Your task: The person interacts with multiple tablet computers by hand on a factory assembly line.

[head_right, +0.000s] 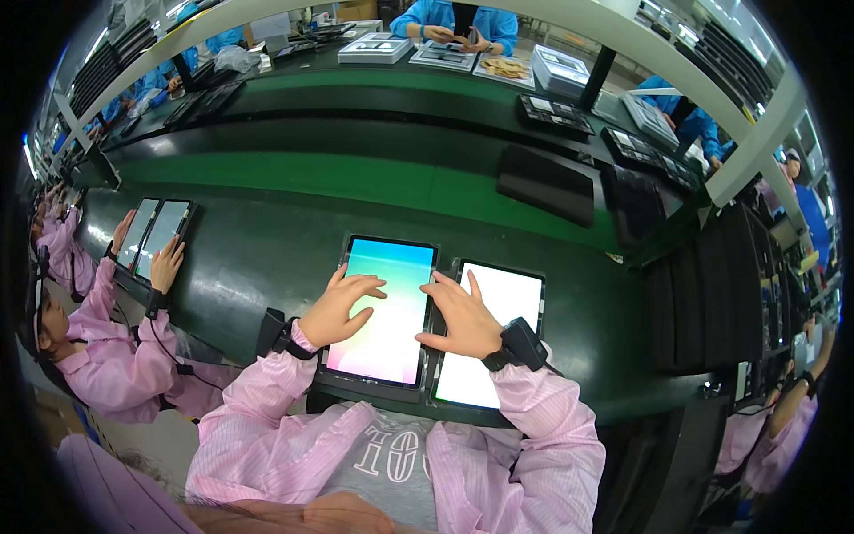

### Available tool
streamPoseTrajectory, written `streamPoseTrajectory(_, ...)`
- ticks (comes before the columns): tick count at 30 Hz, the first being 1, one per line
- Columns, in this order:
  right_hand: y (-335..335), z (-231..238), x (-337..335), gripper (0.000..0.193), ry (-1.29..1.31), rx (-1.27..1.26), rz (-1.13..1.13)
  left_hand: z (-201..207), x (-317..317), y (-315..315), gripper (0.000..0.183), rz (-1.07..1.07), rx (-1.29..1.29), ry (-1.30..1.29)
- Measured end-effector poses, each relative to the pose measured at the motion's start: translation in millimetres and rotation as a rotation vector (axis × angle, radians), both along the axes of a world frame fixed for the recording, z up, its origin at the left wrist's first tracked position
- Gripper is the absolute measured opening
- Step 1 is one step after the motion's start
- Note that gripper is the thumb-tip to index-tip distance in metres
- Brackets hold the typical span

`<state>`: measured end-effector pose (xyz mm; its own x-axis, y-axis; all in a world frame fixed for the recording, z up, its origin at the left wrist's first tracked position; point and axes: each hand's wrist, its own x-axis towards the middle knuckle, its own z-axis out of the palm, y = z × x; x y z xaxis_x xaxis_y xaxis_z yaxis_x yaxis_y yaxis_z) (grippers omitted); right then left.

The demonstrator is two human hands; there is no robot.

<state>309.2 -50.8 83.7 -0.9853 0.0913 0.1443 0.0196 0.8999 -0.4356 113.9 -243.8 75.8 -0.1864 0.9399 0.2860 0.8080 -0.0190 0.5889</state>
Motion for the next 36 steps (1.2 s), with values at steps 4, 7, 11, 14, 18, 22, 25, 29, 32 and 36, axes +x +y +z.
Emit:
streamPoseTrajectory(4, 1, -4, -6, 0.078, -0.023, 0.009, -0.001, 7, -1, 18, 0.046, -0.028, -0.041, 0.046)
streamPoseTrajectory(7, 3, -5, -6, 0.079, -0.021, -0.014, -0.014, 10, -2, 21, 0.046, -0.02, -0.049, 0.062)
streamPoseTrajectory(11, 7, -7, -4, 0.078, -0.014, -0.019, -0.016, 1, -11, 12, 0.05, 0.052, -0.014, 0.081)
streamPoseTrajectory(14, 6, -6, -4, 0.077, -0.013, -0.03, -0.01, -5, -15, -4, 0.043, 0.136, 0.049, 0.04)
streamPoseTrajectory(18, -7, 6, -7, 0.076, -0.057, -0.077, 0.093, -3, -21, -34, 0.03, 0.005, 0.114, -0.026)
streamPoseTrajectory(22, -17, 11, -5, 0.073, -0.087, -0.087, 0.174, 4, -15, -72, 0.024, -0.124, 0.104, -0.029)
streamPoseTrajectory(25, -19, 11, -8, 0.072, -0.093, -0.076, 0.185, -2, -11, -84, 0.025, -0.135, 0.062, 0.051)
streamPoseTrajectory(29, -20, 15, -8, 0.072, -0.106, -0.102, 0.16, -7, -11, -89, 0.023, -0.081, 0.111, 0.072)
streamPoseTrajectory(32, -20, 17, -4, 0.071, -0.097, -0.099, 0.14, -4, -10, -90, 0.021, -0.063, 0.147, 0.046)
streamPoseTrajectory(36, -16, 13, -1, 0.072, -0.063, -0.127, 0.104, -5, -6, -84, 0.021, -0.059, 0.181, 0.046)
